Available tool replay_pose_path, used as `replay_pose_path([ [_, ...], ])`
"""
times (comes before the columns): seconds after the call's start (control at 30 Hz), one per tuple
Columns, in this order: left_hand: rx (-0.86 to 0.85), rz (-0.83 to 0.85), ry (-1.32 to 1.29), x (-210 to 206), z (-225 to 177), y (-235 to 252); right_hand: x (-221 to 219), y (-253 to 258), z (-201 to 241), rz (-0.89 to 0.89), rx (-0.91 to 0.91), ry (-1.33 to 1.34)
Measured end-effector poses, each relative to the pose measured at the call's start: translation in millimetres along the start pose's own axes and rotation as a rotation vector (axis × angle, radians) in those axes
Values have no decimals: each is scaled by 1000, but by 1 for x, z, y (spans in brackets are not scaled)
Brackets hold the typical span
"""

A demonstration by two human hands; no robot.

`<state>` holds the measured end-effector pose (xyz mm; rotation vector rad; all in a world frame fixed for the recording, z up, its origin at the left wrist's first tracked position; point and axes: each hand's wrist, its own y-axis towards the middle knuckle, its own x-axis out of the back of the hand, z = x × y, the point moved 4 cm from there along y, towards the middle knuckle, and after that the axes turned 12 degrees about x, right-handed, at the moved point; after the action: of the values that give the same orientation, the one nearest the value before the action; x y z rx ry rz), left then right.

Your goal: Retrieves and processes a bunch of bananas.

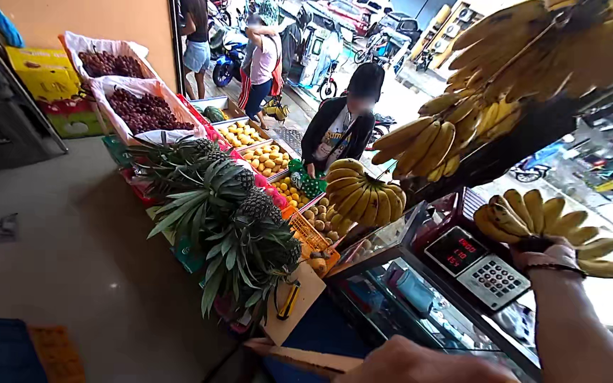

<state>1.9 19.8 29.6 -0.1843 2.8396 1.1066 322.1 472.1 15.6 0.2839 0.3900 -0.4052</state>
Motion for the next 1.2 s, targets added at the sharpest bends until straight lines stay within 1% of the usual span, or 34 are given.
replay_pose_path([
  [0.03,-5,4,-11,0,0,0,4,-17,11,34,1,-17],
  [0.07,-12,10,-16,0,0,0,6,-36,25,25,-1,-43],
  [0.13,-29,23,-16,1,-1,0,17,-73,48,-72,38,-143],
  [0.17,-37,23,-8,0,-2,-1,42,-79,51,30,78,-166],
  [0.2,-42,23,-4,0,-2,-1,78,-70,54,383,49,-145],
  [0.23,-47,14,-3,0,-3,0,93,-73,56,484,20,-100],
  [0.27,-46,1,4,0,-3,1,95,-99,59,382,-19,-66],
  [0.3,-41,-8,9,0,-4,1,99,-131,61,243,-60,-80],
  [0.33,-35,-11,8,-1,-4,-1,107,-164,59,171,-102,-121],
  [0.43,-15,-12,0,-1,-6,0,150,-227,32,180,-220,-119],
  [0.53,33,-1,-29,-1,-6,0,194,-272,-13,108,-341,-85],
  [0.6,41,-2,-34,-1,-5,0,216,-294,-42,43,-402,-48],
  [0.7,44,-10,-7,-3,-3,0,237,-318,-71,-63,-460,-14],
  [0.83,62,-13,-7,-2,-3,0,251,-332,-87,-158,-459,3],
  [0.97,59,-4,-44,-2,-3,0,264,-336,-95,-195,-468,-42],
  [1.2,55,-15,-35,-2,-3,0,285,-352,-121,-237,-506,-23],
])
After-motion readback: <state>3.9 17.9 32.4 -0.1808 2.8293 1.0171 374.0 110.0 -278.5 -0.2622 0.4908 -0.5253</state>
